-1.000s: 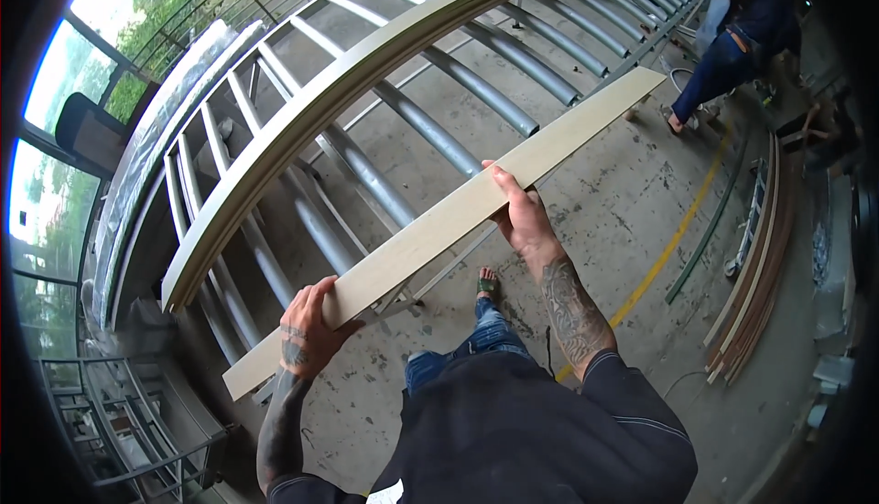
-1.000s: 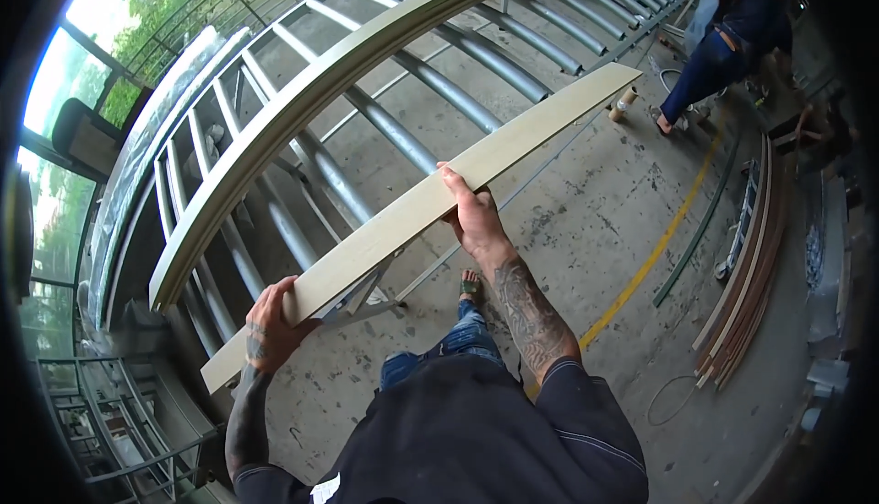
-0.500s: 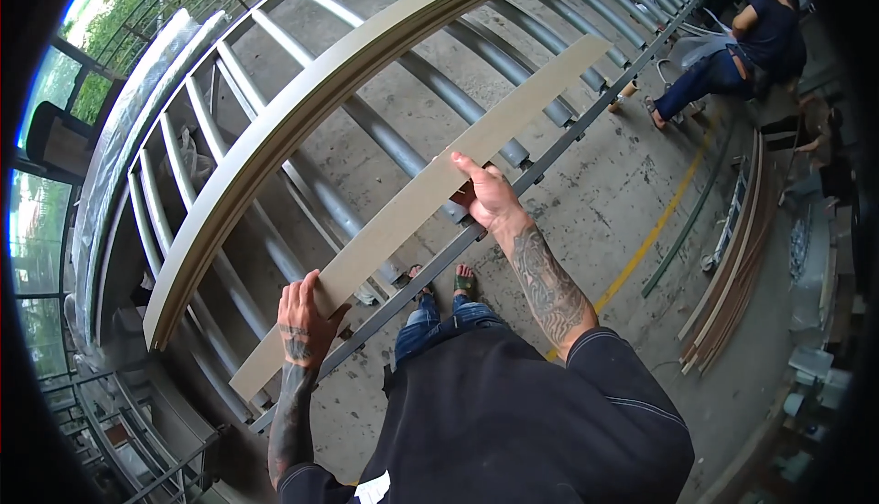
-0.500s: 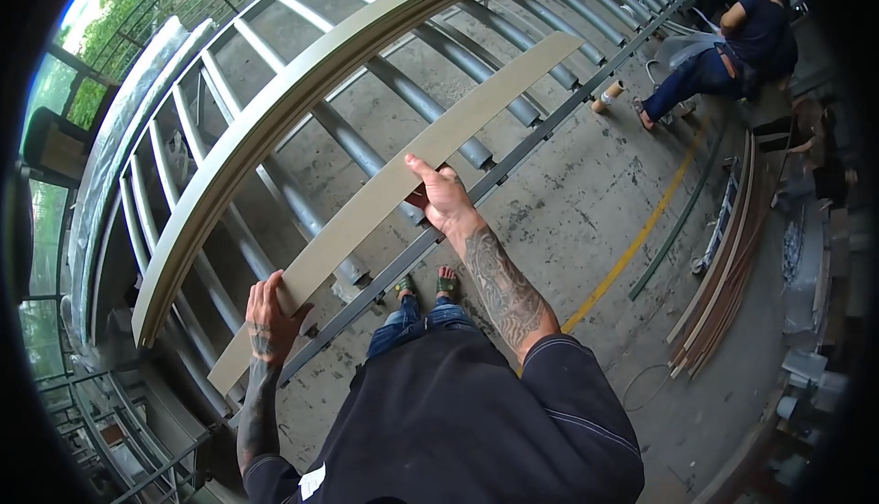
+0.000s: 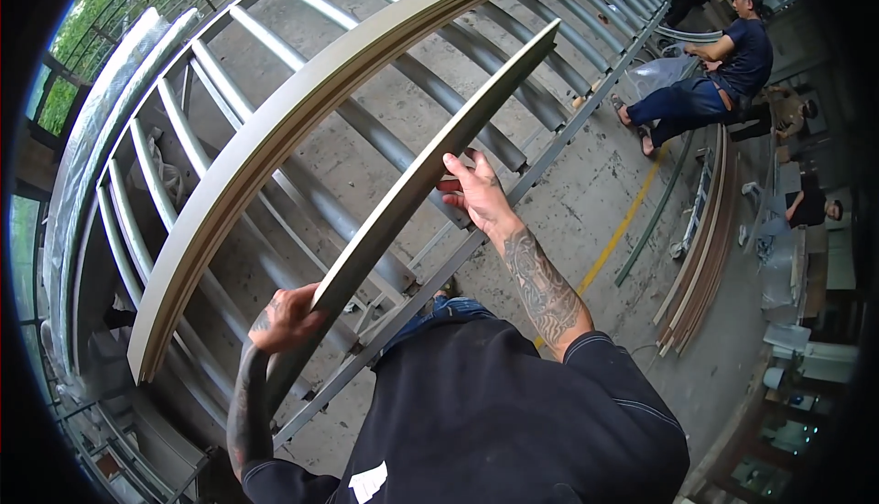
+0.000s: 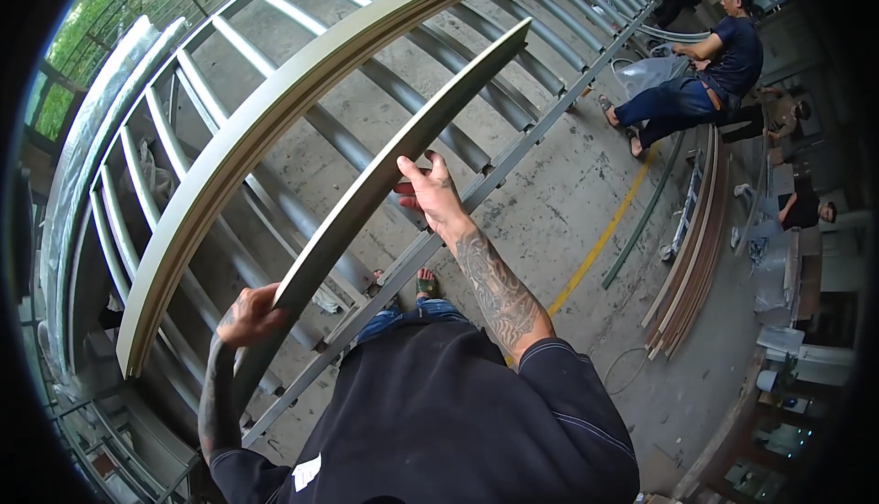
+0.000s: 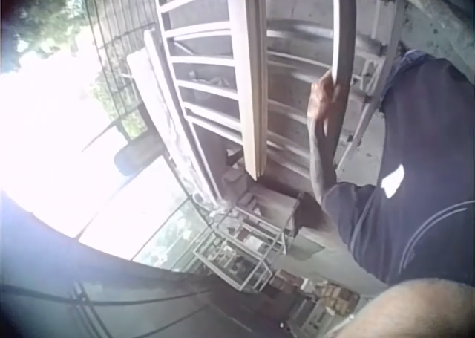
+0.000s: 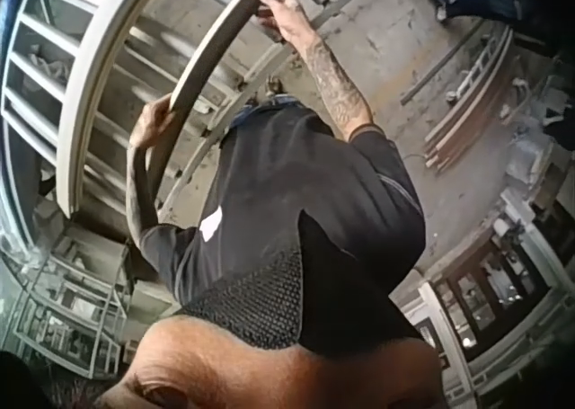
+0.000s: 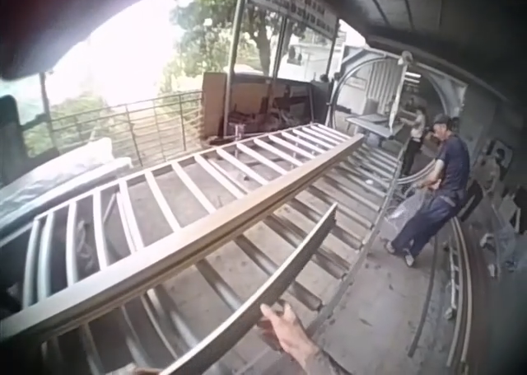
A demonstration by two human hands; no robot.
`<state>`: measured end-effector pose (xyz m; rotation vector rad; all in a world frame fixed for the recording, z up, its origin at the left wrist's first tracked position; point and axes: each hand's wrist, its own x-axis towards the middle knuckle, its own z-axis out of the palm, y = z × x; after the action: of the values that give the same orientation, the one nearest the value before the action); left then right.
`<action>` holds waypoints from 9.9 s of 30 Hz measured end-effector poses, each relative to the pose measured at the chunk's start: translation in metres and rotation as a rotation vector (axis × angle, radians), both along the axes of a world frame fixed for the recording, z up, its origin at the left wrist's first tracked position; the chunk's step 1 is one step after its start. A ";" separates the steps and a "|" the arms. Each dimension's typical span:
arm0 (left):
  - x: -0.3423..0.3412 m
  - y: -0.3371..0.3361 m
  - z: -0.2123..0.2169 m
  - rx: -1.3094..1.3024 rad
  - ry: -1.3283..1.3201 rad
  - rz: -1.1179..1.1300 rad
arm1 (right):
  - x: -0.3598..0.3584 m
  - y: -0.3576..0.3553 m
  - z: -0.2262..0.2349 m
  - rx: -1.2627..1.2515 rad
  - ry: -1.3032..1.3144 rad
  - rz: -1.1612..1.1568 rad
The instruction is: The person picks up, carries, and places wooden boards onto a roller rack, and then cleans one of the boards using a spray and cloth.
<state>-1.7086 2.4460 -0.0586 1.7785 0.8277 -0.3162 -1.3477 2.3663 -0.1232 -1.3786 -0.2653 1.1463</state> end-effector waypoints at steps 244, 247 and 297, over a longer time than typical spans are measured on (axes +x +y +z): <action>0.646 0.335 -0.035 0.944 0.123 0.150 | 0.264 0.009 -0.051 0.060 -1.387 -0.055; 0.648 0.339 -0.034 0.950 0.151 0.123 | 0.263 0.009 -0.048 0.039 -1.352 -0.038; 0.168 -0.006 -0.029 0.834 -0.652 0.133 | 0.312 0.019 -0.121 0.321 -1.667 0.021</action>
<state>-1.5404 2.4397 -0.0873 2.3549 0.6175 0.7787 -1.0356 2.3857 -0.2442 -1.7028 -1.5327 -0.3105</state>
